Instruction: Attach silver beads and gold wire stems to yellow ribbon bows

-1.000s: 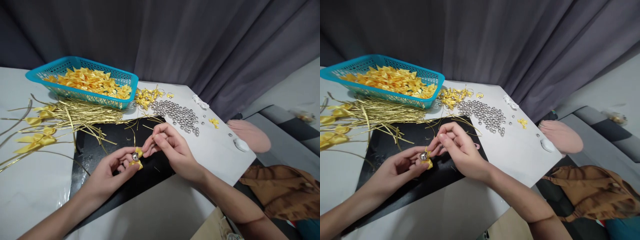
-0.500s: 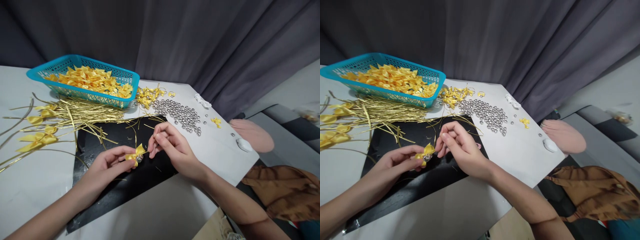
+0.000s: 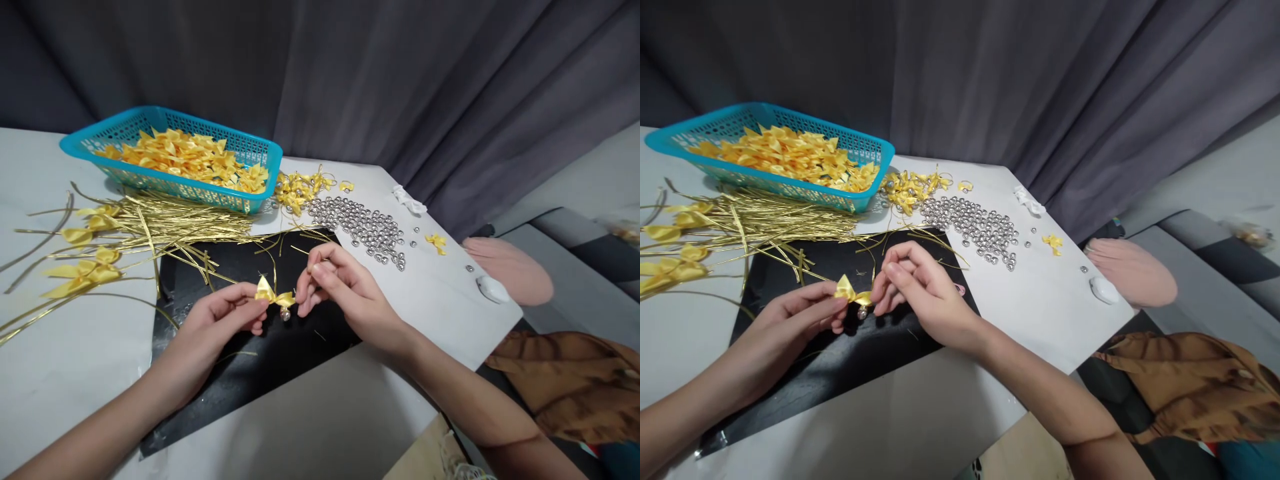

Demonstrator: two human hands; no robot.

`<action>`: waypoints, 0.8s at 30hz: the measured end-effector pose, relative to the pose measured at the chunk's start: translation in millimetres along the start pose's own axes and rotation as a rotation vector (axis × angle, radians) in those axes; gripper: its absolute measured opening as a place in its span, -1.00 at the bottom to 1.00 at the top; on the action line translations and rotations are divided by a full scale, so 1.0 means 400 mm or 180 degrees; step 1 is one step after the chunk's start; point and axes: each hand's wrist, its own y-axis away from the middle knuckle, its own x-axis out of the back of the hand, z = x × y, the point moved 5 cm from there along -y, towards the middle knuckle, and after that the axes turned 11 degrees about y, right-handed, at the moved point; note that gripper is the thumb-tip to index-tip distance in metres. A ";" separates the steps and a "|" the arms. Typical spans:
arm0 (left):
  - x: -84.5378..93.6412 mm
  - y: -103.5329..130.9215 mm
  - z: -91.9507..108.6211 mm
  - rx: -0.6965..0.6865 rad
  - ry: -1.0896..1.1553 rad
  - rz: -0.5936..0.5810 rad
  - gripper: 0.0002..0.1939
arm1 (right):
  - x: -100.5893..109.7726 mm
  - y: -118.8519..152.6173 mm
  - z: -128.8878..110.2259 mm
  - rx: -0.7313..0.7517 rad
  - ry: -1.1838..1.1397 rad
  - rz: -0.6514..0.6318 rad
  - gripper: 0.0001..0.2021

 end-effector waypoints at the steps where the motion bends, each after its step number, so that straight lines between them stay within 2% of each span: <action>1: 0.001 0.001 0.000 -0.0043 -0.0074 -0.0024 -0.83 | 0.002 -0.002 0.002 -0.0038 -0.0094 0.0000 -0.72; 6: 0.010 0.003 -0.003 -0.0164 -0.0309 -0.0097 -0.80 | 0.003 -0.011 0.010 -0.0120 -0.0494 -0.0159 -0.72; 12: 0.001 0.000 -0.004 0.0002 -0.0015 -0.0188 -0.77 | 0.001 -0.012 0.022 -0.0092 -0.0371 -0.0167 -0.75; 18: -0.002 0.002 -0.006 0.0037 0.0002 -0.0153 -0.76 | -0.028 -0.009 0.052 -0.0459 -0.0812 -0.0507 -0.81; 24: -0.009 0.002 0.002 -0.0111 -0.0301 -0.0032 -0.68 | -0.045 -0.010 0.078 -0.0941 -0.1001 -0.0293 -0.83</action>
